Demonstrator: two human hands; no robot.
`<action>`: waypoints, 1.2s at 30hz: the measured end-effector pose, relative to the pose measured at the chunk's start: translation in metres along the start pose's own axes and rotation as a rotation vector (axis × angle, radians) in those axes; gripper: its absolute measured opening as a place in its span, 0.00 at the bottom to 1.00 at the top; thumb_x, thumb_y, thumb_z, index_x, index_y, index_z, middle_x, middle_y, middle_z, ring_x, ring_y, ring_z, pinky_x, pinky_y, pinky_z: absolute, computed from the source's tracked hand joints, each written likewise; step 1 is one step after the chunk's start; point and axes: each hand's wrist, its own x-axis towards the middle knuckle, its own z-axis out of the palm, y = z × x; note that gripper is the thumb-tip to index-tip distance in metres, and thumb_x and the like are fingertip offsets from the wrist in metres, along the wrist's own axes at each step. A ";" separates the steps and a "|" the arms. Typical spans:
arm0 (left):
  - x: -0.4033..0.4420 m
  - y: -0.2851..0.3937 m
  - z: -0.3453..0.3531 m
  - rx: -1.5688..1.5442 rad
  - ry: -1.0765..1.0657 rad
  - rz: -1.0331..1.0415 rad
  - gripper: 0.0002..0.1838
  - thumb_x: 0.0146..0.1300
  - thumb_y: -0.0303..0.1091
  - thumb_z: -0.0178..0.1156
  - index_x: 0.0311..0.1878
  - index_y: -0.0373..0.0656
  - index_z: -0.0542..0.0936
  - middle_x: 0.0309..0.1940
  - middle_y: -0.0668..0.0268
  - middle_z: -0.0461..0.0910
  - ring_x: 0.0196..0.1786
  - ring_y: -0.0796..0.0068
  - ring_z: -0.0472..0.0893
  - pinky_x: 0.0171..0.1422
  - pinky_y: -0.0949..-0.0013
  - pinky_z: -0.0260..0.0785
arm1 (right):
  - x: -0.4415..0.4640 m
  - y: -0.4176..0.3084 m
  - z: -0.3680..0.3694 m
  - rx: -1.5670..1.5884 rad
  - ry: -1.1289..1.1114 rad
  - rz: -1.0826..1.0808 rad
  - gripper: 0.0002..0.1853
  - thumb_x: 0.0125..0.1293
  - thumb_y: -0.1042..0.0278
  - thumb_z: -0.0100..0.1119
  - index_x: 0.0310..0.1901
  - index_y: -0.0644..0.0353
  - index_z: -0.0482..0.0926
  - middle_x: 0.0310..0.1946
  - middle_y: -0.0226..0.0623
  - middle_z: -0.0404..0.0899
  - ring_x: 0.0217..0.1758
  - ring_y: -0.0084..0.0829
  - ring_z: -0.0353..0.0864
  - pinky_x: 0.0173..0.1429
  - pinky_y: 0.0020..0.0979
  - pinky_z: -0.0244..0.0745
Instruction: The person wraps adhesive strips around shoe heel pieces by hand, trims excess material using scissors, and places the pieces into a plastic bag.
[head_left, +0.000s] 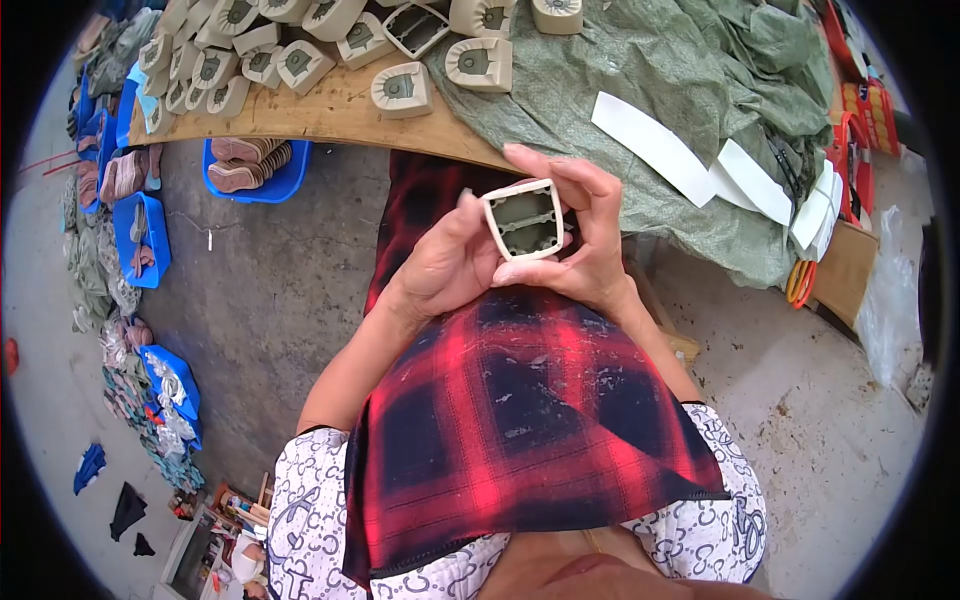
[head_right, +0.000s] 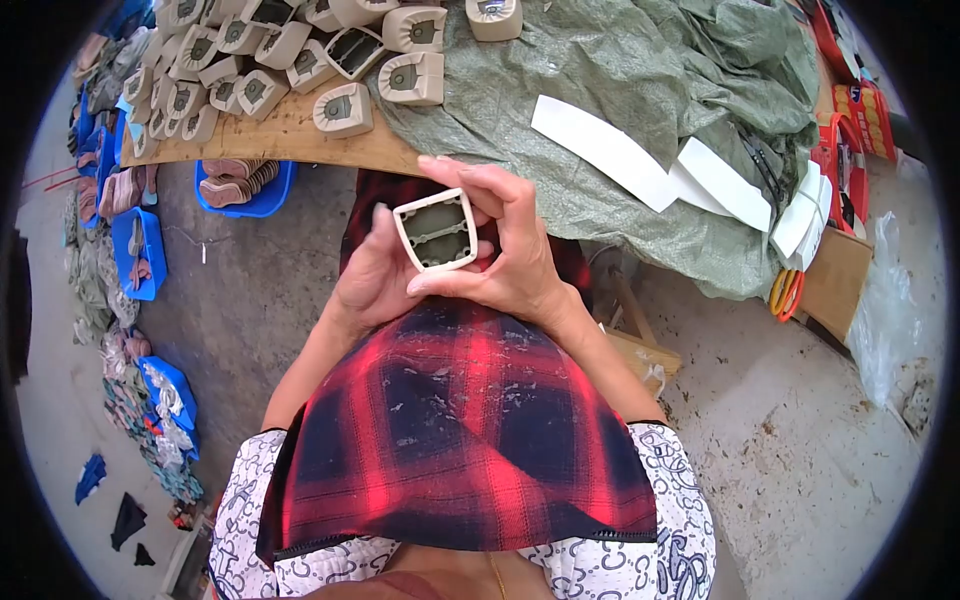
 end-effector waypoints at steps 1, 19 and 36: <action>-0.003 0.003 -0.004 -0.039 -0.031 0.003 0.43 0.68 0.62 0.51 0.72 0.34 0.58 0.66 0.54 0.68 0.69 0.60 0.70 0.73 0.57 0.63 | 0.002 -0.001 0.000 0.005 -0.009 -0.015 0.57 0.39 0.63 0.85 0.66 0.58 0.52 0.67 0.59 0.65 0.64 0.41 0.75 0.67 0.40 0.71; 0.042 0.007 0.019 0.109 0.075 -0.119 0.44 0.66 0.71 0.43 0.62 0.34 0.69 0.51 0.54 0.77 0.51 0.60 0.81 0.48 0.64 0.82 | -0.227 -0.082 -0.373 -1.561 0.909 0.946 0.25 0.62 0.58 0.57 0.57 0.63 0.75 0.45 0.56 0.81 0.50 0.51 0.81 0.57 0.40 0.74; 0.051 -0.002 0.036 0.169 0.035 0.078 0.42 0.61 0.70 0.54 0.64 0.43 0.66 0.60 0.51 0.73 0.64 0.51 0.74 0.66 0.48 0.70 | -0.236 -0.136 -0.318 -0.162 0.960 0.658 0.28 0.66 0.65 0.61 0.67 0.59 0.66 0.45 0.34 0.79 0.25 0.16 0.72 0.23 0.15 0.63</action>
